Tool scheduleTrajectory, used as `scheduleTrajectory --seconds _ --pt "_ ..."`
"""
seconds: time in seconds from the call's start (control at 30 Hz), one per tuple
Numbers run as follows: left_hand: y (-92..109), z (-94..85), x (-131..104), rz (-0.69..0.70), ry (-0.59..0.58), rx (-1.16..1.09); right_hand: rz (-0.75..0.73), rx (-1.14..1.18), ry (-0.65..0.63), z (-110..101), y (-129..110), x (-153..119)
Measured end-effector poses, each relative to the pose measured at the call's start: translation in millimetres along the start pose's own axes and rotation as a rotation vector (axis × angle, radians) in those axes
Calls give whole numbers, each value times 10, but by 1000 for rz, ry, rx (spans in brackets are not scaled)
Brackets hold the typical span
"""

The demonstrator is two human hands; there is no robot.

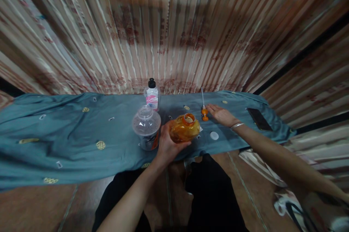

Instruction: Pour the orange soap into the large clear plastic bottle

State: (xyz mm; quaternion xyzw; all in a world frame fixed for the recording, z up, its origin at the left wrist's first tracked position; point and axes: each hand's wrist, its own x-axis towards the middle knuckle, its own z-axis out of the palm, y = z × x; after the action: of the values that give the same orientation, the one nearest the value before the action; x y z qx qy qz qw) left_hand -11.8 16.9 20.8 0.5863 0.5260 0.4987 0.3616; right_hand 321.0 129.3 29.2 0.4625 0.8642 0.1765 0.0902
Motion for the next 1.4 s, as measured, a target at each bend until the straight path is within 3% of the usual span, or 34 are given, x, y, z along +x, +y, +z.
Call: scheduleTrajectory --seconds 0.13,0.3,0.47,0.57,0.67,0.87,1.13,1.33,1.4 --pt "20 -10 -30 29 -13 -9 184 205 161 -221 -189 -135" --pt "13 -16 -74 58 -44 -35 365 703 425 -522 -804 -275" --pt "-11 -30 -87 54 -85 -75 539 1260 590 -823 -1434 -243" --pt "13 -41 -97 49 -109 -103 604 1614 676 -943 -1669 -200" --pt "52 -41 -122 41 -119 -121 653 1813 728 -966 -1830 -193" --pt "95 -30 -205 24 -128 -137 733 2004 720 -804 -2068 -204" --pt "74 -67 -206 -5 -128 -168 517 1833 572 -703 -2183 -296" --pt "22 -89 -210 -29 -159 -235 299 1898 338 -788 -2136 -390" --pt "6 -112 -233 -43 -162 -250 313 1896 233 -778 -2131 -383"
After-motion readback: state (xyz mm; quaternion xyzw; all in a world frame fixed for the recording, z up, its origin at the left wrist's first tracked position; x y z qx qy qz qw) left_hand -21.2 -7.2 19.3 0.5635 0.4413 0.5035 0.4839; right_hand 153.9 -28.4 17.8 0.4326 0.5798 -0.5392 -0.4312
